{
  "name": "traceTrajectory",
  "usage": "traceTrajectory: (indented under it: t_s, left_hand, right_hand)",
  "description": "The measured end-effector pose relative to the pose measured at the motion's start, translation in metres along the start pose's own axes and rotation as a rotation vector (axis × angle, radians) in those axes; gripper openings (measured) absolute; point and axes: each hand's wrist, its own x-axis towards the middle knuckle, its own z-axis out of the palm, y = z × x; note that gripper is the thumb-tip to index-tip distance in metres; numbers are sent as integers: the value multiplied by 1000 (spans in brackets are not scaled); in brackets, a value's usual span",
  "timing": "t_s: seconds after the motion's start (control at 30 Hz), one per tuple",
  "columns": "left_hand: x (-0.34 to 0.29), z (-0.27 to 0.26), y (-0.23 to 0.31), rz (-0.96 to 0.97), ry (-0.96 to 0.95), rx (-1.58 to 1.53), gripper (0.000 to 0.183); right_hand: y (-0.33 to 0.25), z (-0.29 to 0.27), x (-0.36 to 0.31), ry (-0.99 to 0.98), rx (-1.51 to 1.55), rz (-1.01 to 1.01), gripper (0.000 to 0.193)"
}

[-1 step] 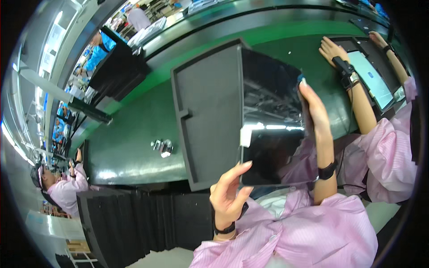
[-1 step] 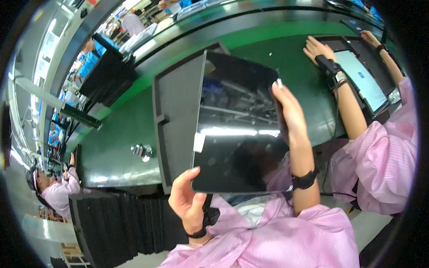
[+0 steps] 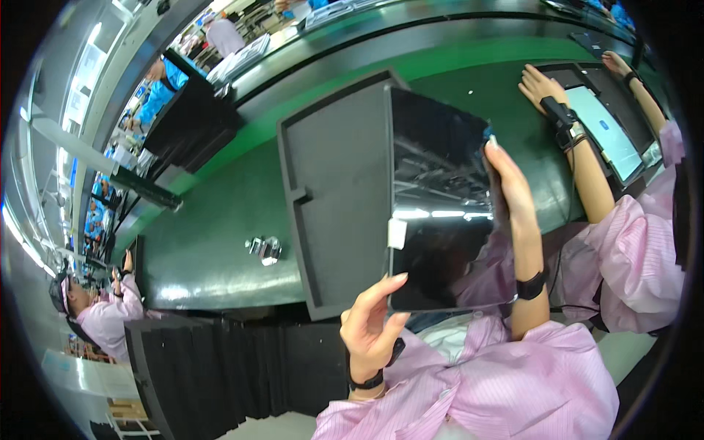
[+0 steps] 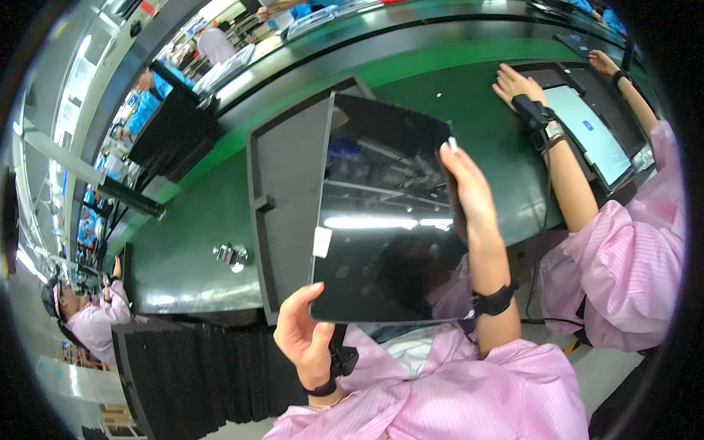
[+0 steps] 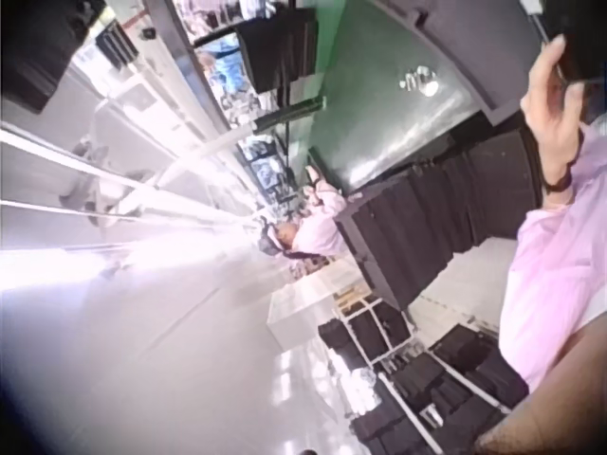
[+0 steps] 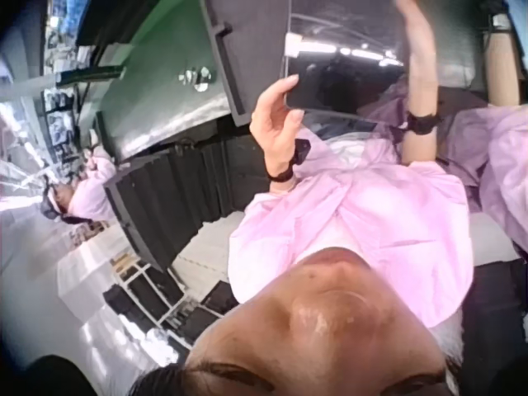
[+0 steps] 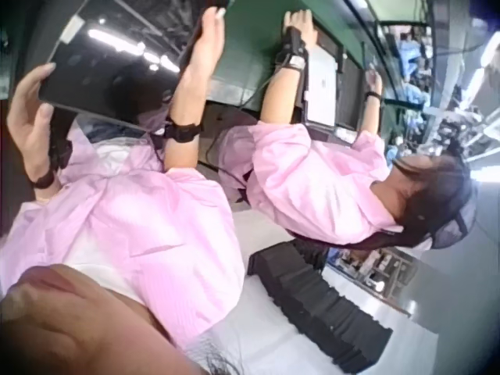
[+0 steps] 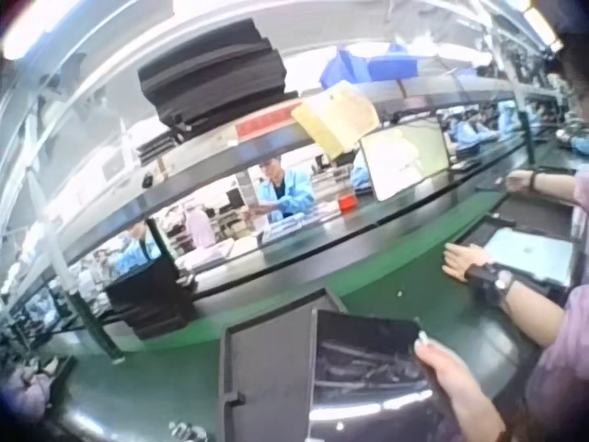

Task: Applying protective film and components to a tablet device on an assembly line.

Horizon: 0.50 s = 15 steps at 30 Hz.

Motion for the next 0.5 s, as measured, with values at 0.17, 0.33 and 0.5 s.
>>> traceTrajectory:
  t_s: [0.17, 0.33, 0.5]
  left_hand:
    - [-5, -1, 0, -64, 35, 21, 41]
    - [-13, -3, 0, -104, 49, 105, 55]
    - [-8, -12, -5, -200, -56, 106, 55]
  right_hand:
    - [7, -2, -2, 12, 79, 68, 46]
    - [18, -22, -4, 1, -13, 38, 44]
    - [24, -16, 0, 47, -65, 12, 44]
